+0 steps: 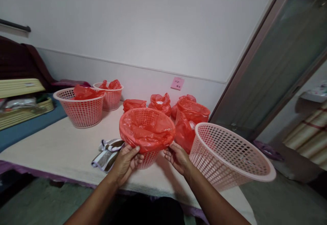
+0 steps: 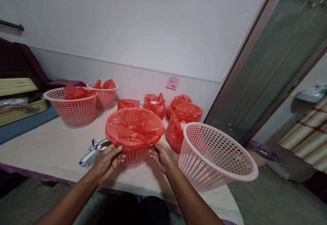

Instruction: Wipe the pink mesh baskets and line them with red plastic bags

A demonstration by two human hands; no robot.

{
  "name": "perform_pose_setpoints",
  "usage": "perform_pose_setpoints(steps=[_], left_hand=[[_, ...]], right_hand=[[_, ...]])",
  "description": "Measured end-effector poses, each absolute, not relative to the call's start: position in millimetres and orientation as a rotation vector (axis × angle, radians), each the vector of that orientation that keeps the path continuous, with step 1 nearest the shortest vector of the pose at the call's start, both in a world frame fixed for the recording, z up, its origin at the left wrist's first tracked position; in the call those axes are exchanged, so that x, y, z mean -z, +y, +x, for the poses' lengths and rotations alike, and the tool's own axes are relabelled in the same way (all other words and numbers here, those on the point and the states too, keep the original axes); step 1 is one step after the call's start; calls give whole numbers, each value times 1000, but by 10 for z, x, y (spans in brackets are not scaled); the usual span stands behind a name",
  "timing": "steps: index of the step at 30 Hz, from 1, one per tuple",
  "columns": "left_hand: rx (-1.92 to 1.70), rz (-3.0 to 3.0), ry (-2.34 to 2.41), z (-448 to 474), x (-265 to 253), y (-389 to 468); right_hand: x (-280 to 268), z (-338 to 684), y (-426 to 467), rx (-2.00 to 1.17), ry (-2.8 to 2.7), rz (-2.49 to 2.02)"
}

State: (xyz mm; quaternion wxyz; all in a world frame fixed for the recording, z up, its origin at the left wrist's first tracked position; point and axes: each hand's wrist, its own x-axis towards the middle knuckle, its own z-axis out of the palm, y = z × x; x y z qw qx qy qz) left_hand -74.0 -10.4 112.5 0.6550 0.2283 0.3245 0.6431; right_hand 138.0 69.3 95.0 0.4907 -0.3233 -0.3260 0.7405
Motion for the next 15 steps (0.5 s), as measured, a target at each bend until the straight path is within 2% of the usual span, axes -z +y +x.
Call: perform_pose_setpoints(steps=[9,15], left_hand=[[-1457,502,723,-472,-1141,-183],[-1471,514,803,-423,-1038,-67]], right_hand=[[-1008,1457,620,-1790,-740,-708],[-860,1473,660,-1808,-813,-770]])
